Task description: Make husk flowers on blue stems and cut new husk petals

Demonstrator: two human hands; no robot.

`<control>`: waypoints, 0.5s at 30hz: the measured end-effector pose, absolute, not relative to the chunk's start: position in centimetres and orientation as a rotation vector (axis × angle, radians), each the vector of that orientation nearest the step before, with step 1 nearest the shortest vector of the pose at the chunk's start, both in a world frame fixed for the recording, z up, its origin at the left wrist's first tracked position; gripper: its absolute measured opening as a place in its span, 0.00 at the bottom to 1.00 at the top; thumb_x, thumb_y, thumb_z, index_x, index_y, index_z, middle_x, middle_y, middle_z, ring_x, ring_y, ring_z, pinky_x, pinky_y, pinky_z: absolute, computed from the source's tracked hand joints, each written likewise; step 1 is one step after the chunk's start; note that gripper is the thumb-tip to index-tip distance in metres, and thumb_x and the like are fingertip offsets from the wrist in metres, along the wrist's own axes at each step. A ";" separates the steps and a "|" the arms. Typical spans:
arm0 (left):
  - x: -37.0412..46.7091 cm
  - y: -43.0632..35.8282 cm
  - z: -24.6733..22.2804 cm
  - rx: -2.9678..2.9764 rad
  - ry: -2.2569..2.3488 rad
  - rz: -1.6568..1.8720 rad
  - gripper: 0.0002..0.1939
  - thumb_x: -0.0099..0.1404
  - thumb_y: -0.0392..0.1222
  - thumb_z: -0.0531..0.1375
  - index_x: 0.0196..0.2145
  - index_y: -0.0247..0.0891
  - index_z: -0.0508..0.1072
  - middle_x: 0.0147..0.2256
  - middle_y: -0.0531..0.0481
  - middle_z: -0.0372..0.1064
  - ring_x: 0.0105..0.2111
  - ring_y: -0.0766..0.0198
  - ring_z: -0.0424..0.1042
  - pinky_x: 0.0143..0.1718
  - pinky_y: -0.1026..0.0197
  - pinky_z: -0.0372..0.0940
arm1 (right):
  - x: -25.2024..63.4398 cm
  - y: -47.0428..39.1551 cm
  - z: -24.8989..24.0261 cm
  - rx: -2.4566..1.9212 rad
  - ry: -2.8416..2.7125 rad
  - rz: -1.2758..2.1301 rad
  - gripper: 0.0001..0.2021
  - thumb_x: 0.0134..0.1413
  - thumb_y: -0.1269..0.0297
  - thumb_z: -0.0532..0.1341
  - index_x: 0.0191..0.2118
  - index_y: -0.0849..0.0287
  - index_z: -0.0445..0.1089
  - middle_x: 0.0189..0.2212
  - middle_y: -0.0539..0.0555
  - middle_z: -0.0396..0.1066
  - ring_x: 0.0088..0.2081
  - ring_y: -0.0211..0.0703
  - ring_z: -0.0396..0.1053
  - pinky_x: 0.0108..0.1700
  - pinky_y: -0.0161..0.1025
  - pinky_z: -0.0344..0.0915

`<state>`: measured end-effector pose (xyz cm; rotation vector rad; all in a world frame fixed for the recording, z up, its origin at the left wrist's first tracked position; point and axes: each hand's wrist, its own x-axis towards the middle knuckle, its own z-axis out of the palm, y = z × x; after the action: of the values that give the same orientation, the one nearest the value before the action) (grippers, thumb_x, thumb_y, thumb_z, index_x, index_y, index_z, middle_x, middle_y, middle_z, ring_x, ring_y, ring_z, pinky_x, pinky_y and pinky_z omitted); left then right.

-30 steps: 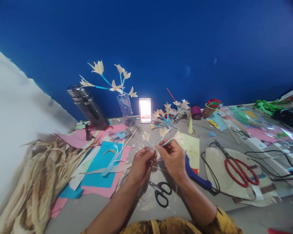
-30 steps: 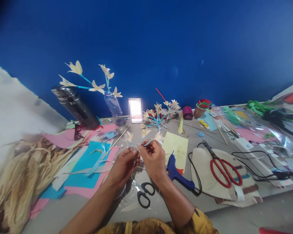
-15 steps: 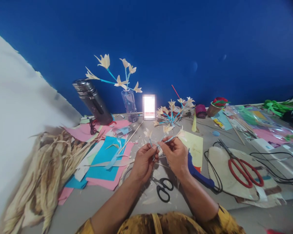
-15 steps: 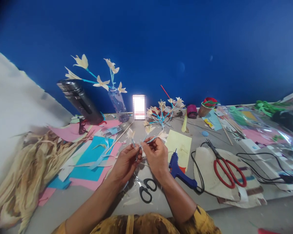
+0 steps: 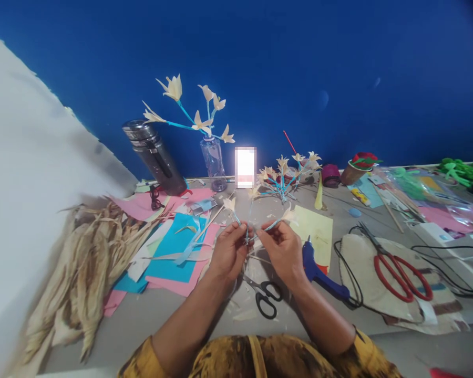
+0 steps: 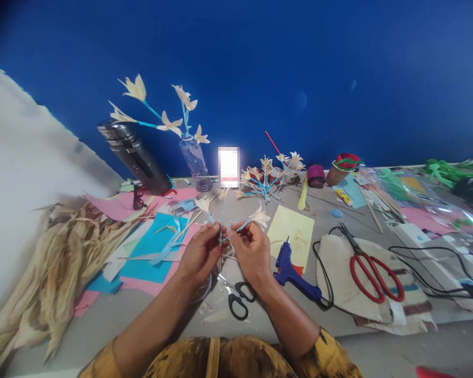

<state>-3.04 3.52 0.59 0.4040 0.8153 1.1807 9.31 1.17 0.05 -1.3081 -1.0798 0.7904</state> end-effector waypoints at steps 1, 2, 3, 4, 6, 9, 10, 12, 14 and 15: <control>-3.1 3.6 0.6 0.406 0.818 1.181 0.15 0.46 0.39 0.75 0.30 0.34 0.75 0.29 0.52 0.72 0.29 0.69 0.70 0.32 0.66 0.65 | 9.1 1.1 -0.1 -1.320 -1.105 0.790 0.08 0.52 0.59 0.66 0.33 0.58 0.72 0.24 0.48 0.70 0.24 0.38 0.66 0.26 0.34 0.63; -3.1 3.6 0.5 0.412 0.822 1.179 0.16 0.46 0.39 0.75 0.30 0.34 0.75 0.29 0.52 0.72 0.29 0.69 0.70 0.31 0.66 0.65 | 9.0 1.1 -0.2 -1.338 -1.123 0.776 0.08 0.52 0.59 0.66 0.33 0.58 0.72 0.24 0.47 0.70 0.24 0.38 0.66 0.27 0.34 0.63; -3.1 3.5 0.5 0.421 0.825 1.176 0.16 0.46 0.39 0.75 0.30 0.34 0.75 0.29 0.53 0.72 0.28 0.69 0.70 0.31 0.66 0.64 | 8.9 1.1 -0.3 -1.356 -1.137 0.755 0.08 0.53 0.59 0.66 0.33 0.58 0.72 0.24 0.47 0.70 0.24 0.38 0.66 0.27 0.34 0.62; -3.0 3.5 0.4 0.428 0.825 1.174 0.16 0.46 0.39 0.76 0.30 0.34 0.75 0.29 0.53 0.72 0.28 0.69 0.70 0.30 0.66 0.64 | 8.9 1.2 -0.3 -1.373 -1.147 0.734 0.08 0.53 0.59 0.65 0.33 0.58 0.72 0.24 0.48 0.70 0.24 0.38 0.66 0.28 0.34 0.63; -3.0 3.4 0.4 0.436 0.814 1.171 0.16 0.46 0.38 0.76 0.30 0.34 0.76 0.30 0.52 0.73 0.29 0.69 0.70 0.30 0.66 0.64 | 8.9 1.2 -0.2 -1.397 -1.169 0.706 0.07 0.53 0.60 0.65 0.33 0.58 0.72 0.25 0.48 0.71 0.24 0.38 0.66 0.29 0.35 0.63; -2.9 3.3 0.4 0.442 0.801 1.182 0.16 0.45 0.38 0.76 0.32 0.35 0.77 0.31 0.52 0.73 0.31 0.68 0.72 0.34 0.65 0.66 | 9.0 1.3 -0.1 -1.415 -1.207 0.664 0.07 0.52 0.60 0.65 0.32 0.58 0.72 0.24 0.48 0.72 0.24 0.39 0.67 0.29 0.35 0.63; -2.9 3.3 0.5 0.450 0.802 1.188 0.16 0.45 0.38 0.76 0.32 0.35 0.77 0.31 0.53 0.73 0.31 0.68 0.72 0.35 0.65 0.66 | 8.9 1.3 -0.1 -1.420 -1.215 0.654 0.07 0.52 0.60 0.65 0.32 0.57 0.72 0.24 0.49 0.72 0.24 0.39 0.67 0.28 0.35 0.63; -2.9 3.3 0.6 0.473 0.806 1.200 0.17 0.44 0.38 0.76 0.31 0.36 0.77 0.29 0.54 0.73 0.31 0.68 0.72 0.37 0.64 0.67 | 8.8 1.3 -0.1 -1.423 -1.224 0.663 0.06 0.52 0.60 0.65 0.32 0.57 0.72 0.24 0.49 0.73 0.24 0.39 0.67 0.28 0.35 0.62; -2.9 3.3 0.6 0.487 0.810 1.212 0.17 0.43 0.38 0.76 0.31 0.36 0.77 0.28 0.55 0.73 0.30 0.68 0.72 0.38 0.64 0.67 | 8.7 1.2 -0.2 -1.417 -1.225 0.692 0.07 0.52 0.60 0.65 0.32 0.57 0.71 0.24 0.49 0.73 0.24 0.39 0.67 0.27 0.35 0.62; -2.9 3.3 0.6 0.487 0.815 1.215 0.17 0.43 0.38 0.76 0.30 0.36 0.77 0.28 0.55 0.72 0.30 0.68 0.72 0.38 0.64 0.67 | 8.6 1.3 -0.2 -1.411 -1.224 0.702 0.07 0.52 0.60 0.65 0.32 0.57 0.71 0.24 0.49 0.73 0.24 0.39 0.67 0.27 0.35 0.62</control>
<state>-2.89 3.34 0.56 0.4867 0.8147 1.2146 8.65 1.25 -0.20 -1.4113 -1.2243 0.7020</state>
